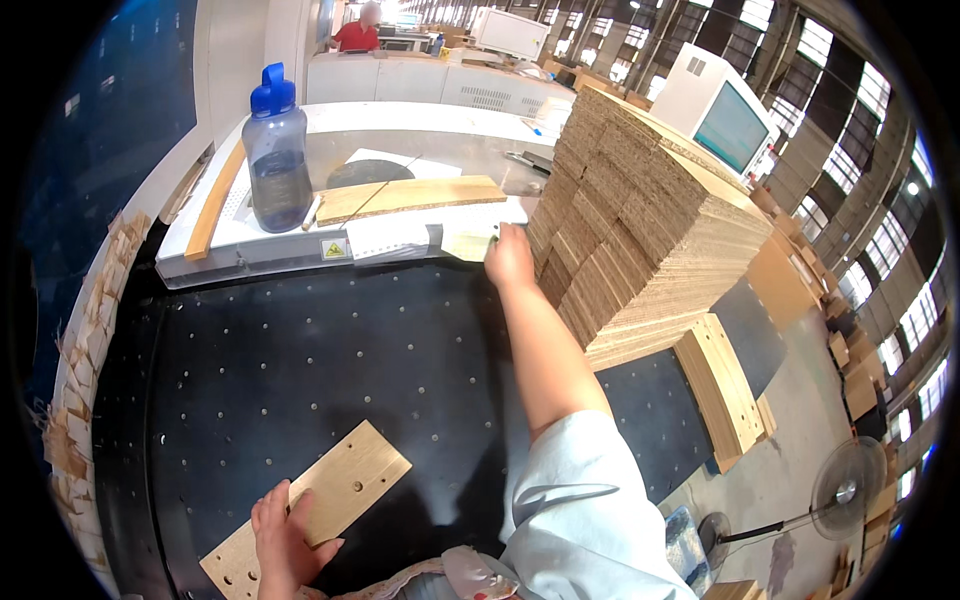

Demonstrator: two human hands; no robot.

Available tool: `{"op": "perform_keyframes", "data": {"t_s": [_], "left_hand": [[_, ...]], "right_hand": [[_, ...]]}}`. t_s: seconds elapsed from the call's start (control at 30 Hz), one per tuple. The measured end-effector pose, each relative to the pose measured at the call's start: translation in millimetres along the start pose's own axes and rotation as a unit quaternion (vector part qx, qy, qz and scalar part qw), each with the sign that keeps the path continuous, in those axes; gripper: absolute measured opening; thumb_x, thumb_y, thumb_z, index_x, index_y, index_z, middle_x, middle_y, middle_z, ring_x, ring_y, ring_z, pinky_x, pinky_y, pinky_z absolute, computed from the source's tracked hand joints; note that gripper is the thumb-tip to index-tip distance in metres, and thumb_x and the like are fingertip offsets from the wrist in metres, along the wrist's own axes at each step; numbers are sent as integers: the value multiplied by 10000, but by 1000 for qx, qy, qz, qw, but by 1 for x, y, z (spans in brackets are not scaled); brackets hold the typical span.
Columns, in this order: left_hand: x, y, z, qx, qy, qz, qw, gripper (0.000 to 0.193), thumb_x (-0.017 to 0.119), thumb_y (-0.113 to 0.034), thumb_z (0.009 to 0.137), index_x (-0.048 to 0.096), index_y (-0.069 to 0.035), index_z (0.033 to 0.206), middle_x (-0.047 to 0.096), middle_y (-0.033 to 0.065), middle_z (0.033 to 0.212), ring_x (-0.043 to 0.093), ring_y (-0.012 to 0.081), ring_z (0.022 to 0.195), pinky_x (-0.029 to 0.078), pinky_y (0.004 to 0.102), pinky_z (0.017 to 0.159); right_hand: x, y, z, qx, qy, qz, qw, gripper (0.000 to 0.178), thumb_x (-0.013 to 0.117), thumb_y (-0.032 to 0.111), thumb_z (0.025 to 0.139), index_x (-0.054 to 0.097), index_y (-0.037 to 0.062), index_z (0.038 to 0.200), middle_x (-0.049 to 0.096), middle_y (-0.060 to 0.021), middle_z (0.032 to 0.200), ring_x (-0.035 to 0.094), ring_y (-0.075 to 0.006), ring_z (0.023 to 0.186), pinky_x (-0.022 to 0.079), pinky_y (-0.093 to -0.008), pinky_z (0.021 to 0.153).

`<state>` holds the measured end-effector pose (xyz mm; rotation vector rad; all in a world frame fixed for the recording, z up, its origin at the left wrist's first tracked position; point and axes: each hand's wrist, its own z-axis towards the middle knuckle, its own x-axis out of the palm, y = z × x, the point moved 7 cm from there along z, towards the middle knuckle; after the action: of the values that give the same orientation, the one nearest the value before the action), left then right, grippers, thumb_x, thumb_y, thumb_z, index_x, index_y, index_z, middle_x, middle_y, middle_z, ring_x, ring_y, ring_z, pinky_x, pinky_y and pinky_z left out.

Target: The person picks up and examines wooden panels one at a time from a large stack on a workbench, using a small tool to scrape or clean the edges and holes, and then applies a small white sticker to a specific location on the panels.

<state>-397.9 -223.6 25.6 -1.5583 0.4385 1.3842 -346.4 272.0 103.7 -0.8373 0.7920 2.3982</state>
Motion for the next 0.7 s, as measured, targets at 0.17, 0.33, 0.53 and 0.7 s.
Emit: {"op": "perform_keyframes", "data": {"t_s": [0.17, 0.33, 0.53, 0.7], "left_hand": [[-9, -1, -7, 12, 1, 23, 1000, 708, 780, -314, 585, 542, -65, 1203, 436, 216, 1279, 420, 397, 1151, 308, 491, 987], [-6, 3, -8, -3, 45, 23, 999, 689, 726, -367, 674, 515, -85, 1267, 418, 227, 1314, 394, 409, 1185, 279, 508, 1008], [-5, 1, -6, 24, 32, 57, 998, 673, 743, -340, 675, 516, -93, 1258, 442, 238, 1285, 432, 410, 1141, 306, 520, 976], [-5, -1, -6, 8, 53, 47, 997, 542, 664, -298, 739, 552, -94, 1229, 449, 243, 1279, 446, 404, 1144, 323, 514, 967]], "right_hand": [[34, -4, 82, 133, 92, -33, 986, 377, 529, 100, 785, 555, -24, 1140, 543, -246, 1186, 518, -365, 1112, 424, -418, 933], [52, -27, 123, 207, 97, -28, 973, 324, 491, 150, 842, 599, -26, 1091, 540, -255, 1193, 468, -391, 1162, 393, -422, 973], [100, -126, 143, 390, -7, 36, 920, 400, 431, 272, 919, 580, -15, 1154, 526, -259, 1224, 417, -377, 1232, 343, -406, 1020], [94, -93, 136, 297, 242, -119, 916, 594, 351, 529, 912, 497, 112, 1309, 399, -189, 1396, 296, -356, 1327, 245, -462, 1072]]}}
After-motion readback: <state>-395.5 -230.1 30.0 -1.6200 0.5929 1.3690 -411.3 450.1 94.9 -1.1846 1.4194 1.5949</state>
